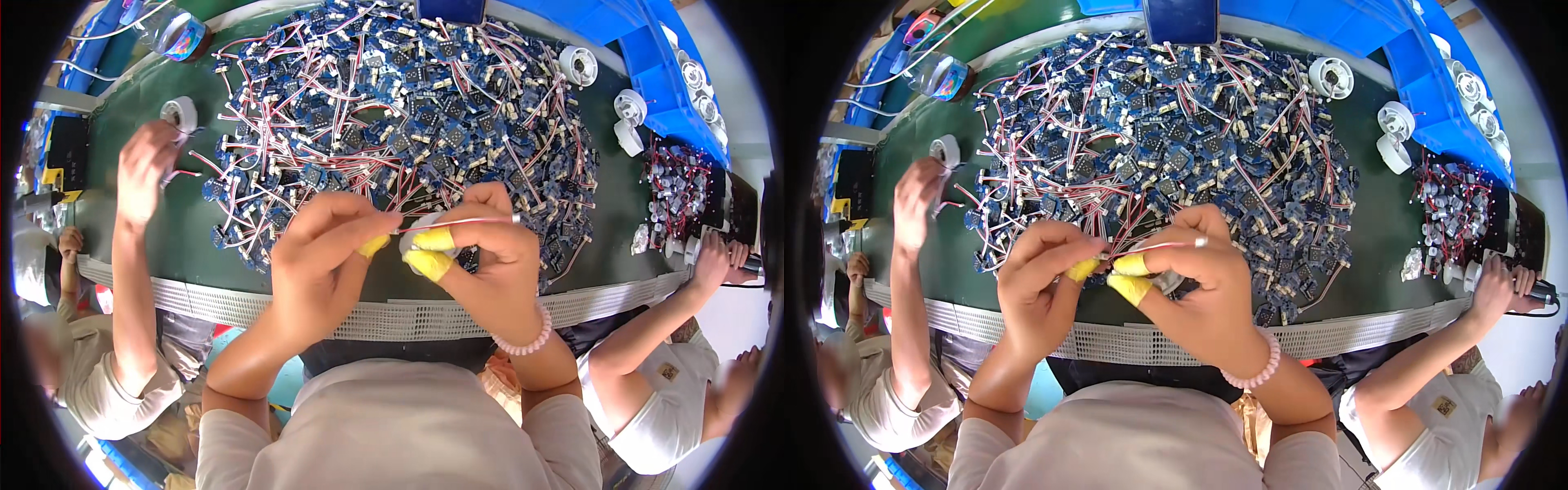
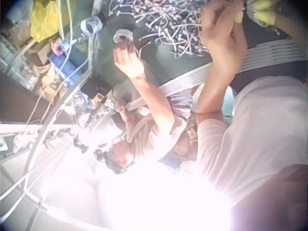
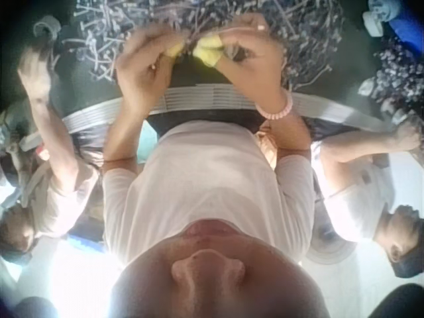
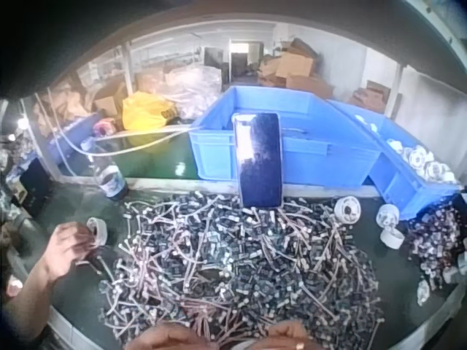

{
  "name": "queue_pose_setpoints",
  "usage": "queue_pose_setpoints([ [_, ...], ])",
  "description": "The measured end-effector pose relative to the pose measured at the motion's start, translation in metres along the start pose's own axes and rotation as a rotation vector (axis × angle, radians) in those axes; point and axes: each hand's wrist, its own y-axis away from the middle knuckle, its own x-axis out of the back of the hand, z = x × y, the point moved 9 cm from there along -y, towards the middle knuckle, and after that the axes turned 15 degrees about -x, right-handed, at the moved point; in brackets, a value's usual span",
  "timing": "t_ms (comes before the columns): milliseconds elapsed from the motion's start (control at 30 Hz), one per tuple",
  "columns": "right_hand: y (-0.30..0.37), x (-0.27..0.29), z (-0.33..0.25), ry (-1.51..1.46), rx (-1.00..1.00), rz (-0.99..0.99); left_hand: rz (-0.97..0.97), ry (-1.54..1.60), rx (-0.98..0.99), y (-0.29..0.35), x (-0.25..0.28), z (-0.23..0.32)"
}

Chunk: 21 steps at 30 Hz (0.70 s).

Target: Assembling small electronic circuit boards with wires on a factory production line.

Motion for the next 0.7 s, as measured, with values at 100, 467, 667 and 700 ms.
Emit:
queue_pose_setpoints([
  [100,0.002,-0.007,-0.002,0.080,0.030,0.038,0.030,0.163,0.034,0.005,-0.003,-0.005],
  [467,0.004,-0.016,-0.004,0.064,0.009,0.057,0.174,0.363,0.195,0.015,-0.002,-0.018],
  [667,0.020,-0.024,-0.004,0.019,0.053,0.060,0.252,0.239,0.180,0.014,0.005,-0.014],
  [700,0.019,-0.024,-0.005,-0.010,0.060,0.040,0.223,0.249,0.150,0.012,0.006,-0.010],
])
